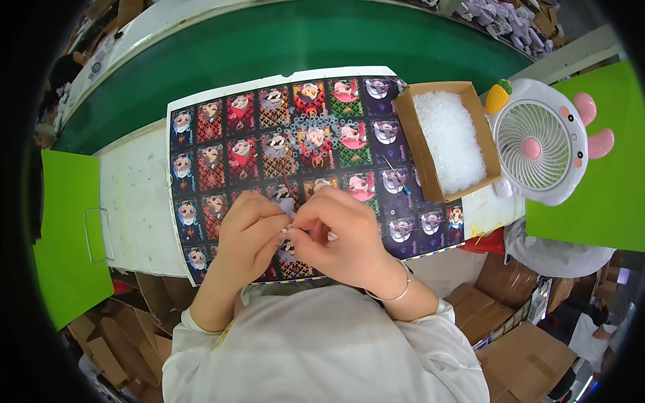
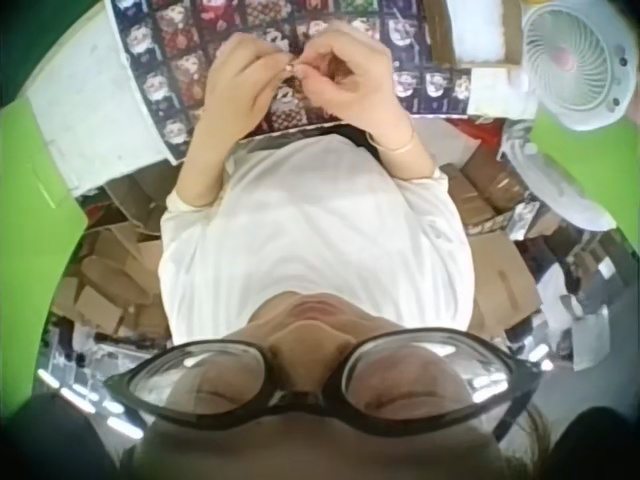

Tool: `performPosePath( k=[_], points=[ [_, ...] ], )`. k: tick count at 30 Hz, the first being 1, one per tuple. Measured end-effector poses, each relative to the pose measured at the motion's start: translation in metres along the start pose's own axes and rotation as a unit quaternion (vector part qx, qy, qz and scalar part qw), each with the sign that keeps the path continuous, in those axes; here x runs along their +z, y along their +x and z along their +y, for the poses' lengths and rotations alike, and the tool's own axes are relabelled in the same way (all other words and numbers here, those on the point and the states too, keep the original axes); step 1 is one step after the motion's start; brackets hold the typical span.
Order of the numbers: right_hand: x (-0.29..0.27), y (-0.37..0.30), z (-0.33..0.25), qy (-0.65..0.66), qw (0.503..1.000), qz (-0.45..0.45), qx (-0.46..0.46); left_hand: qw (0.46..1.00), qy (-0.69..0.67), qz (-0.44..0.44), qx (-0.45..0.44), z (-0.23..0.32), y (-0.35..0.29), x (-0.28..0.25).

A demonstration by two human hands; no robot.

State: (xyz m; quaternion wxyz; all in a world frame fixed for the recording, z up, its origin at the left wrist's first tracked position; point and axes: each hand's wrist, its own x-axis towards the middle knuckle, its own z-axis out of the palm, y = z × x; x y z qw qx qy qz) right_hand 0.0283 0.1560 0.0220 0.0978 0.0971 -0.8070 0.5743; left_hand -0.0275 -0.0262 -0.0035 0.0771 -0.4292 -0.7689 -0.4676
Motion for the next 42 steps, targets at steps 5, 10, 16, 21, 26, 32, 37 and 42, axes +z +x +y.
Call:
performPosePath(
  k=[5, 10, 16, 21, 26, 32, 37, 42],
  points=[
    [-0.001, -0.003, -0.002, -0.013, 1.0, -0.005, 0.016, 0.999, 0.033, -0.004, 0.01, 0.001, -0.001, 0.004],
    [-0.003, -0.005, -0.007, -0.03, 0.998, -0.016, 0.046, 0.995, 0.086, -0.005, 0.044, 0.004, 0.0, 0.006],
    [-0.005, -0.007, -0.007, -0.058, 0.996, -0.036, 0.054, 0.977, 0.145, -0.018, 0.156, 0.0, -0.006, 0.007],
    [-0.006, -0.01, 0.007, -0.066, 0.997, -0.031, 0.012, 0.998, 0.067, -0.001, -0.011, -0.024, -0.015, 0.019],
    [0.012, -0.018, 0.03, 0.338, 0.907, 0.097, 0.23, 0.987, -0.057, -0.039, -0.146, -0.038, -0.036, 0.026],
    [0.042, -0.028, 0.069, 0.176, 0.953, 0.12, 0.216, 0.963, -0.157, 0.002, -0.218, -0.034, -0.033, 0.043],
    [0.042, -0.024, 0.063, -0.107, 0.99, 0.086, -0.036, 0.952, -0.192, 0.007, -0.238, -0.032, -0.031, 0.039],
    [0.022, -0.015, 0.054, -0.197, 0.976, 0.027, -0.086, 0.957, -0.181, 0.013, -0.227, -0.035, -0.033, 0.045]
  ],
)
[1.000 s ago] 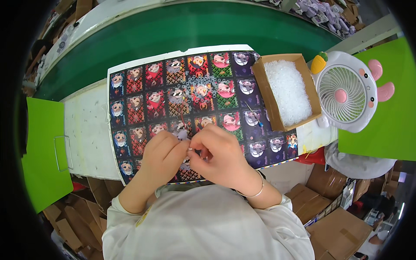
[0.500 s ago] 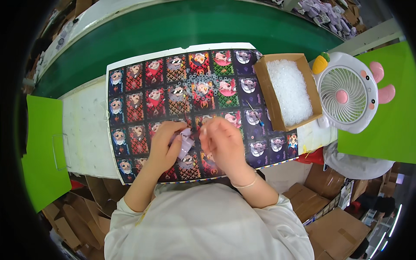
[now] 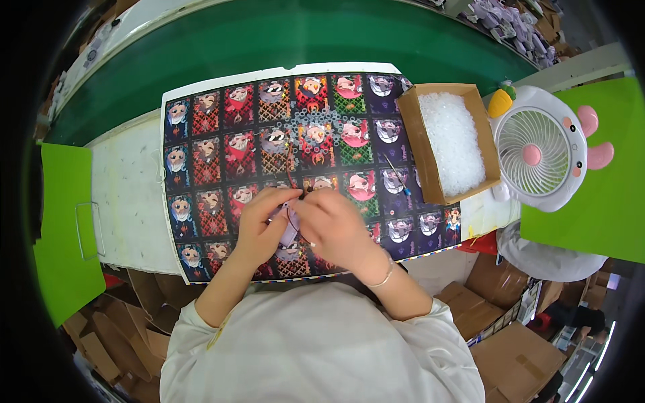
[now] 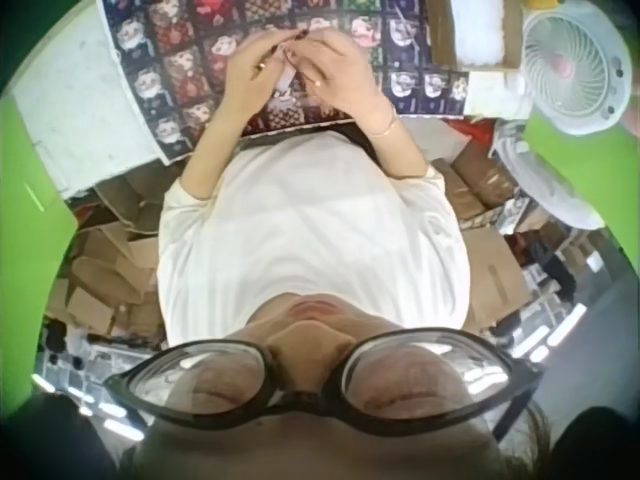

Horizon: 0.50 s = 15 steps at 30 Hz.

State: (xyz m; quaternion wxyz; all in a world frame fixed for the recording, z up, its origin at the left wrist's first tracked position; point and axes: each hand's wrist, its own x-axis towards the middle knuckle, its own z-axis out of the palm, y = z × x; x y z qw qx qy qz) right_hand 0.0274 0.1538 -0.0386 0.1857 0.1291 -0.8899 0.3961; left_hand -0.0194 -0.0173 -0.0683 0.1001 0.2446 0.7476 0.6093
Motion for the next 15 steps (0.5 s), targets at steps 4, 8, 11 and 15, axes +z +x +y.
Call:
performPosePath(
  k=[4, 8, 11, 15],
  points=[
    [-0.039, 0.0, 0.034, -0.253, 0.934, 0.059, 0.245, 1.0, 0.0, -0.01, -0.015, 0.001, -0.001, -0.003],
    [-0.049, -0.018, 0.065, -0.361, 0.885, -0.005, 0.295, 1.0, -0.01, -0.019, -0.012, 0.0, -0.001, -0.002],
    [-0.039, -0.017, 0.043, -0.316, 0.914, -0.057, 0.247, 0.999, -0.019, -0.02, -0.018, -0.002, 0.0, -0.002],
    [-0.018, -0.013, 0.011, -0.143, 0.983, -0.044, 0.11, 0.999, -0.02, -0.014, -0.025, -0.003, -0.001, -0.002]
  ],
)
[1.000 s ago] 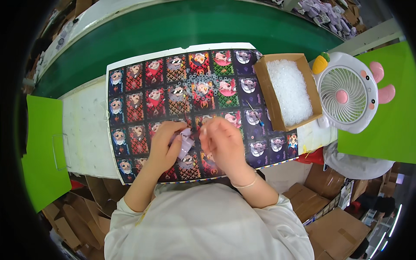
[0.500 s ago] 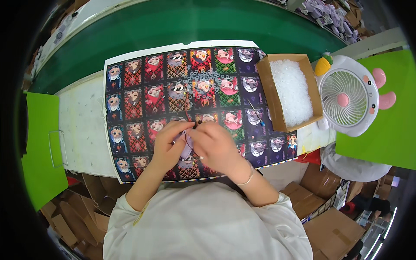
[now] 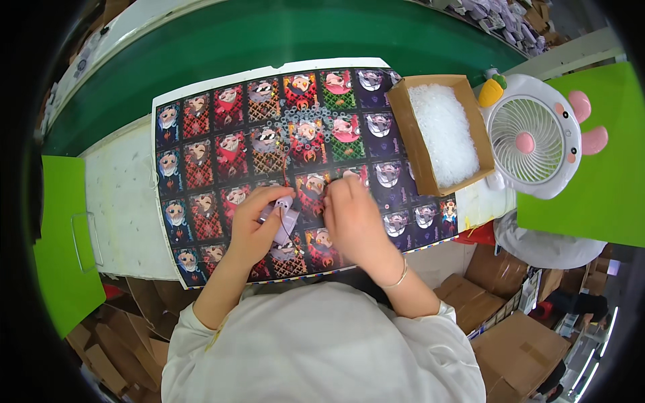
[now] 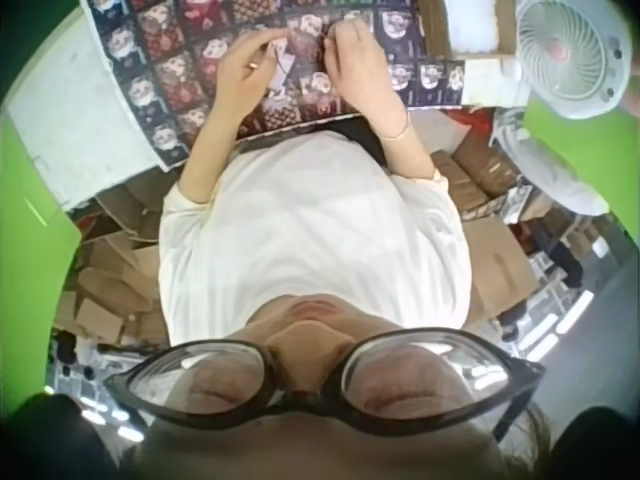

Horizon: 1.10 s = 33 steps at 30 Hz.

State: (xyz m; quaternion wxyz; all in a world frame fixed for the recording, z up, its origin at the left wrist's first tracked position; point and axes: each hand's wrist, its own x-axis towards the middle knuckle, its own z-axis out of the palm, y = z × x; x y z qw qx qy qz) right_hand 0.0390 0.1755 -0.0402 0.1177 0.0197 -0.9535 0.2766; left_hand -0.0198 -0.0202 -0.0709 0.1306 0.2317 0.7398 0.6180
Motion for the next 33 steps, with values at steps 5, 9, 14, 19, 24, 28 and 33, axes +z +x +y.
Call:
performPosePath(
  k=[5, 9, 14, 19, 24, 28, 33],
  points=[
    [-0.005, -0.008, -0.039, 0.153, 0.985, -0.052, 0.055, 1.0, -0.014, 0.012, -0.017, 0.004, 0.001, 0.0],
    [0.001, -0.008, -0.044, 0.157, 0.985, -0.052, 0.052, 1.0, -0.01, 0.012, -0.015, 0.005, 0.001, 0.0],
    [-0.001, -0.01, -0.052, 0.106, 0.988, -0.09, 0.074, 0.999, 0.024, 0.036, 0.009, 0.0, 0.0, 0.005],
    [0.017, -0.015, -0.053, 0.169, 0.978, 0.007, 0.123, 0.997, 0.045, 0.057, 0.023, 0.001, 0.0, 0.008],
    [0.004, -0.002, -0.043, 0.177, 0.979, -0.035, 0.091, 0.997, 0.042, 0.062, 0.028, 0.003, 0.001, 0.009],
    [-0.013, 0.019, -0.035, 0.13, 0.983, -0.124, 0.026, 0.996, 0.055, 0.061, 0.041, -0.003, 0.0, 0.009],
    [-0.027, 0.023, -0.004, 0.085, 0.987, -0.119, 0.067, 0.996, 0.052, 0.053, 0.041, 0.0, 0.001, 0.006]
  ],
)
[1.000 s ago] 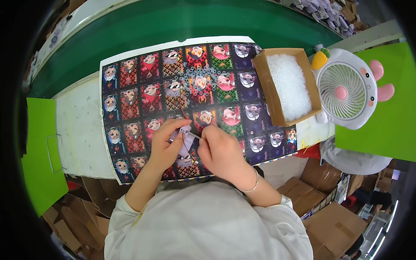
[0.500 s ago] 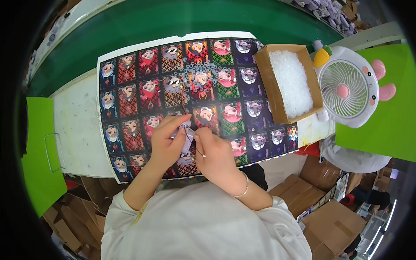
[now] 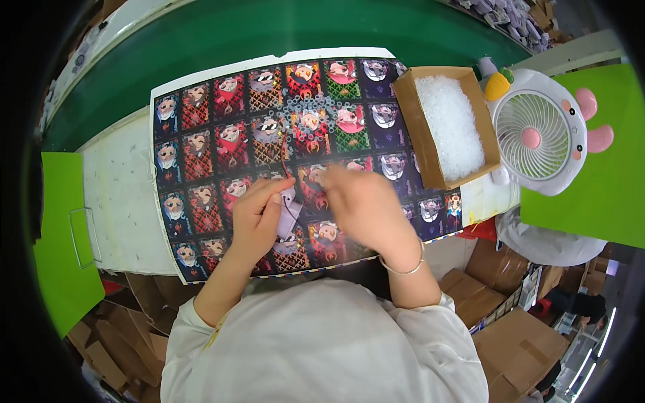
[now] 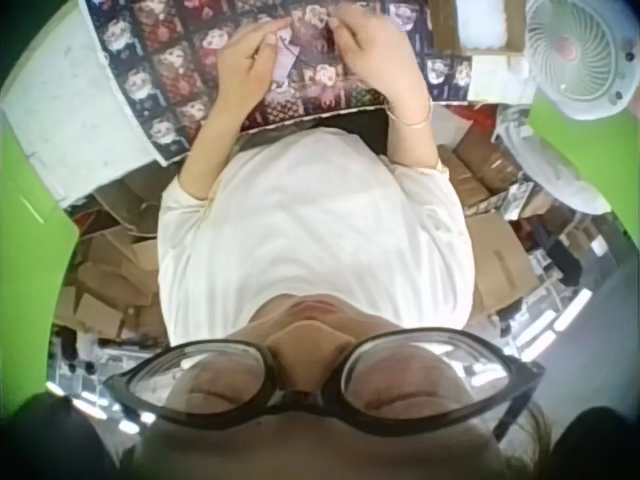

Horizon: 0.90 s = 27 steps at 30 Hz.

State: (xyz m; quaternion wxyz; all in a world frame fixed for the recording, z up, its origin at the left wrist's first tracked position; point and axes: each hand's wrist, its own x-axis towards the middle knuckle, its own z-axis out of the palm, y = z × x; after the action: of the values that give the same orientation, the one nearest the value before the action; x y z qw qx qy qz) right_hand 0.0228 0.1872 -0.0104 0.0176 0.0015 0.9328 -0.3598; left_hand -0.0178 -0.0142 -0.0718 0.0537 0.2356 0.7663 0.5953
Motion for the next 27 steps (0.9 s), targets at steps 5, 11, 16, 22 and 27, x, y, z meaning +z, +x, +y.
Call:
performPosePath(
  k=[5, 11, 16, 22, 27],
  points=[
    [0.018, -0.019, 0.024, -0.19, 0.958, 0.212, -0.028, 0.999, -0.009, -0.032, 0.0, -0.002, -0.002, -0.006],
    [0.067, -0.037, -0.022, 0.095, 0.989, 0.067, -0.091, 0.998, -0.058, -0.021, -0.027, 0.0, -0.008, -0.007],
    [0.04, 0.0, 0.001, 0.074, 0.969, 0.029, -0.233, 0.996, -0.058, 0.038, 0.058, 0.008, -0.043, -0.033],
    [0.041, 0.052, 0.015, -0.011, 0.984, 0.104, -0.141, 0.96, 0.177, -0.007, 0.218, 0.041, -0.043, -0.032],
    [0.049, 0.069, 0.022, -0.135, 0.96, 0.068, -0.237, 0.937, 0.232, -0.002, 0.26, 0.043, -0.032, -0.032]
  ],
)
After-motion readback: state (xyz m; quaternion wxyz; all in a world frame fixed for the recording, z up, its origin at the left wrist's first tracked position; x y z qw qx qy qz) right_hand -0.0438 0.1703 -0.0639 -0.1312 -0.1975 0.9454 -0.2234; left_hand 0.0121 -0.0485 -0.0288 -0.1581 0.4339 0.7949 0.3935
